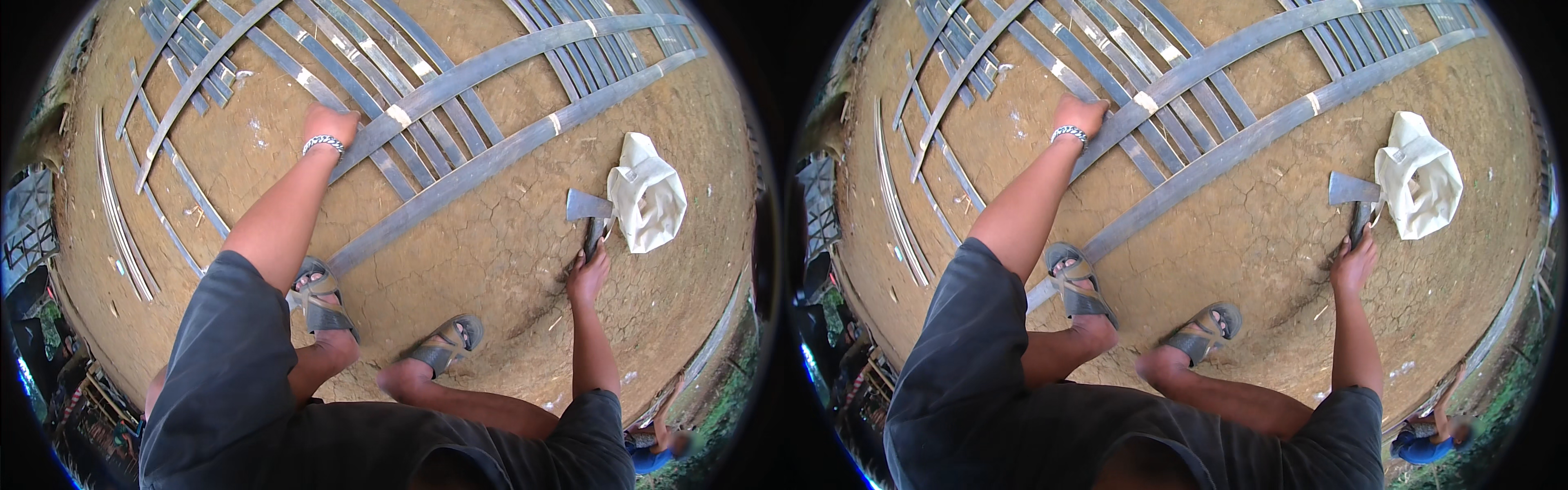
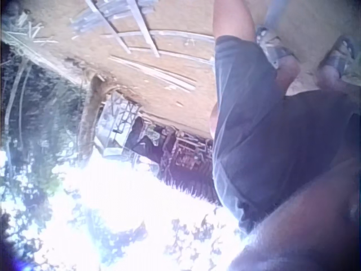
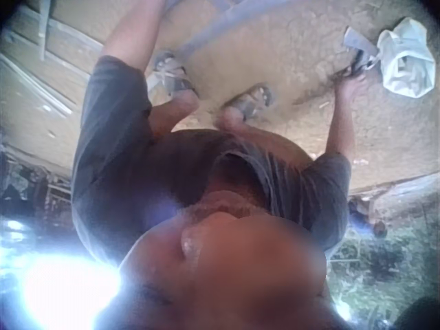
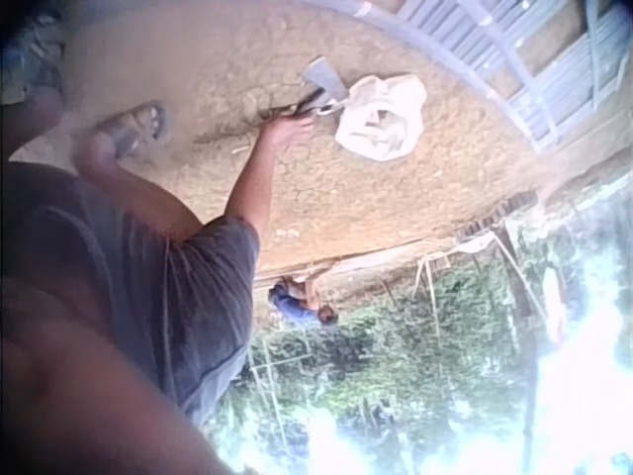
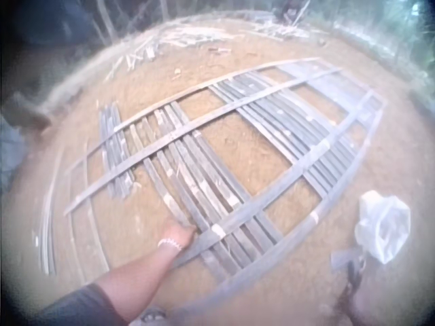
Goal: The person constructs a bamboo lattice frame by hand on the ground, placing small wooden pegs into pre-drilled holes in the slats and using a small axe to hammer them flush.
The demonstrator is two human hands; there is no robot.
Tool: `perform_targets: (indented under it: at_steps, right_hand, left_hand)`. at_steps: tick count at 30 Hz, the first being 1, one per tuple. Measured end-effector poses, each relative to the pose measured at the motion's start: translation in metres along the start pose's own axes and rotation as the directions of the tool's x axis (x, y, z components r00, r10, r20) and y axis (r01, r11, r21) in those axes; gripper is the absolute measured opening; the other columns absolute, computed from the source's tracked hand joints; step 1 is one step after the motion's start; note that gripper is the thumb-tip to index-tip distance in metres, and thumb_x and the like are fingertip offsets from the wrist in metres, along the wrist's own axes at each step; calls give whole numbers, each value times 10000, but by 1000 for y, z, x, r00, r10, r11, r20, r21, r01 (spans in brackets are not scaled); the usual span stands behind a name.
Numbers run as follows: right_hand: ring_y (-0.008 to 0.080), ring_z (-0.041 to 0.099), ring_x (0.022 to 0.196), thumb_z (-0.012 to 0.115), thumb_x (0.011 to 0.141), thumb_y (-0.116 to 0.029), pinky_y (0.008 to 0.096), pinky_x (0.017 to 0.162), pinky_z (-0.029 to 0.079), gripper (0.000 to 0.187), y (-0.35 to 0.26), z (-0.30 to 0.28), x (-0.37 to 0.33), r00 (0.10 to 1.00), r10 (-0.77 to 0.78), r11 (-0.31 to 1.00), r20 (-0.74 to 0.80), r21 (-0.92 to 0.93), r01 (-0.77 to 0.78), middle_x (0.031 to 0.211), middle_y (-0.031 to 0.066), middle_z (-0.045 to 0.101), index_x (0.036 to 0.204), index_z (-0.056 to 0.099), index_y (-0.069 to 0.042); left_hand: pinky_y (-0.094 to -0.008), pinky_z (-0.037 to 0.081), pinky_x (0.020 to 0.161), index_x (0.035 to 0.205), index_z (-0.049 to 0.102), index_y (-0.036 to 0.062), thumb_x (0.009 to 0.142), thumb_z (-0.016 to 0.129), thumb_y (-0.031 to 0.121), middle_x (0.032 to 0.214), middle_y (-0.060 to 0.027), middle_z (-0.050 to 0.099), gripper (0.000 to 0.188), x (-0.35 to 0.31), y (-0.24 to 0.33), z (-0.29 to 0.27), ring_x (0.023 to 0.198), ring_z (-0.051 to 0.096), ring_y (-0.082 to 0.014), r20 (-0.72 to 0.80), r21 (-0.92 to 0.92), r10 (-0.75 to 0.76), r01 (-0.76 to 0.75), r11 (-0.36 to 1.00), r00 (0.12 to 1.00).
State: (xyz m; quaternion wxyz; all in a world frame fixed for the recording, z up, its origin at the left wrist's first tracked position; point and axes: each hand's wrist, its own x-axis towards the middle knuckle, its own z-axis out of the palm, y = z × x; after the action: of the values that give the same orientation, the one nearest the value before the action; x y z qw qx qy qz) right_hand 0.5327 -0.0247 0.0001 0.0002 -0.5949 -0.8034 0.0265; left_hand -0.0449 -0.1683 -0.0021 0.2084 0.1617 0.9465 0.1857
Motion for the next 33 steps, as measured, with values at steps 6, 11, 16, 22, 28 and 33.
perform_targets:
  at_steps: [6,11,16,22,28,33]
  right_hand:
    - [423,515,1148,644,962,-198,500,1006,404,595,2,1,2,1000,-14,1000,-2,-17,14,1218,225,554,1493,422,-46]
    - [429,515,1157,634,975,-203,506,1017,401,574,-2,-4,0,1000,8,1000,28,-19,-7,1225,234,557,1483,427,-32]
    - [424,528,1126,651,961,-191,502,993,414,582,-4,-7,1,1000,-8,1000,8,-3,8,1194,223,565,1486,439,-56]
    - [419,537,1135,655,959,-200,497,986,428,592,-7,-10,2,1000,13,1000,15,-19,-12,1227,219,568,1492,437,-67]
    - [418,539,1145,653,960,-201,491,995,429,597,-9,-10,1,1000,1,1000,5,-9,-1,1242,214,570,1497,429,-69]
    - [417,536,1147,647,963,-202,488,1000,429,602,-5,-8,-1,1000,5,1000,-5,-30,-5,1250,215,569,1505,421,-72]
  left_hand:
    - [-432,533,932,1136,578,-169,749,794,384,1132,-361,666,709,-11,7,-2,1071,673,-441,20,-44,-31,32,999,999]
    - [-421,513,986,1209,526,-156,770,760,356,1179,-349,656,715,-19,15,-7,1136,652,-434,90,-35,-48,51,998,995]
    - [-415,514,982,1213,530,-168,769,754,348,1170,-349,661,716,-21,14,-6,1125,656,-440,79,-28,-55,58,998,995]
    - [-414,521,964,1171,578,-184,778,740,358,1122,-363,675,689,-18,16,-10,1088,674,-441,173,-2,-84,86,996,981]
    - [-417,530,951,1011,678,-170,780,737,390,1080,-363,687,609,-11,12,-12,1056,687,-444,249,-28,-79,89,996,965]
    - [-431,525,964,1012,686,-163,782,709,394,1102,-367,679,603,-10,21,-14,1071,677,-455,115,-33,-101,105,994,988]
